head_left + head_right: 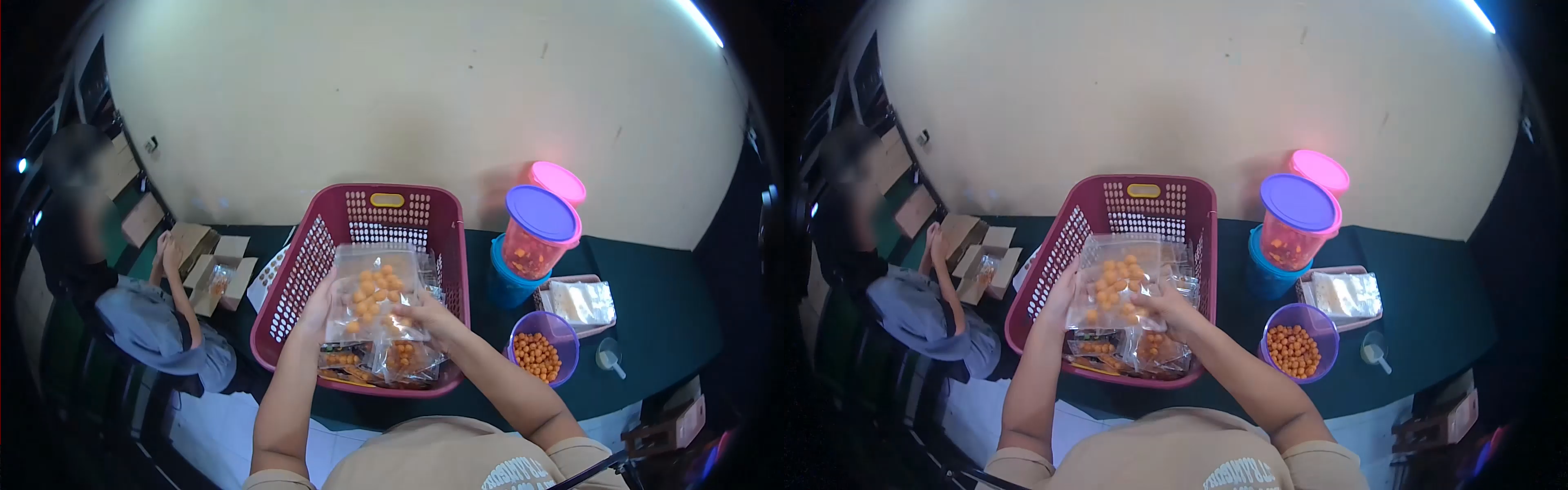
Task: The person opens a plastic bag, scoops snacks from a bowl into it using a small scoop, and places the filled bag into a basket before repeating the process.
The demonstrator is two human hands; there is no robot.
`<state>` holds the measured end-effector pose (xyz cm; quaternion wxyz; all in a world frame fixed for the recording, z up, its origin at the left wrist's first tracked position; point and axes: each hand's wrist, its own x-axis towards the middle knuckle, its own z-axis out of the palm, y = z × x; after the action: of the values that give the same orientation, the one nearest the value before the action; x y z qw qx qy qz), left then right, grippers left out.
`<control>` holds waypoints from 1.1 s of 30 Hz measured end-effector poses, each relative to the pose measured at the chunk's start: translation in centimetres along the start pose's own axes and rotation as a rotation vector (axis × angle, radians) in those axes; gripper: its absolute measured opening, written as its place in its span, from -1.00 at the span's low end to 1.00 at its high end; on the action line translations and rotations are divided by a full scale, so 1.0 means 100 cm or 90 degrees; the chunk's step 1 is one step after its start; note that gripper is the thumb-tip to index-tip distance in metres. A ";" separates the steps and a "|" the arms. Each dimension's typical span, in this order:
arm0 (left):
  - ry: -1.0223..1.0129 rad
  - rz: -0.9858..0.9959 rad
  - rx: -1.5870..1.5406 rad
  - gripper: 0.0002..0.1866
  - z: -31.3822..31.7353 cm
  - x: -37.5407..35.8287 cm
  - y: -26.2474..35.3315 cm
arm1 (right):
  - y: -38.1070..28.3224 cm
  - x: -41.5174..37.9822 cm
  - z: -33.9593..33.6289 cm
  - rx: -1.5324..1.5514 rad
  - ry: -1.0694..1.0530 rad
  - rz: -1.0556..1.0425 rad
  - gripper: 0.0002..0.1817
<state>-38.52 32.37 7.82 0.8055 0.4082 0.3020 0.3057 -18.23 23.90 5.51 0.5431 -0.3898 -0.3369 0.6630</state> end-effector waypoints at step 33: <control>0.179 -0.019 0.342 -0.47 0.004 -0.003 -0.009 | 0.020 0.016 -0.025 -0.278 0.072 0.029 -0.53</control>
<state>-38.23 31.51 7.36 0.6233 0.5562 0.4862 0.2564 -17.12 25.15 2.33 0.4490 -0.5418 -0.4326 0.5636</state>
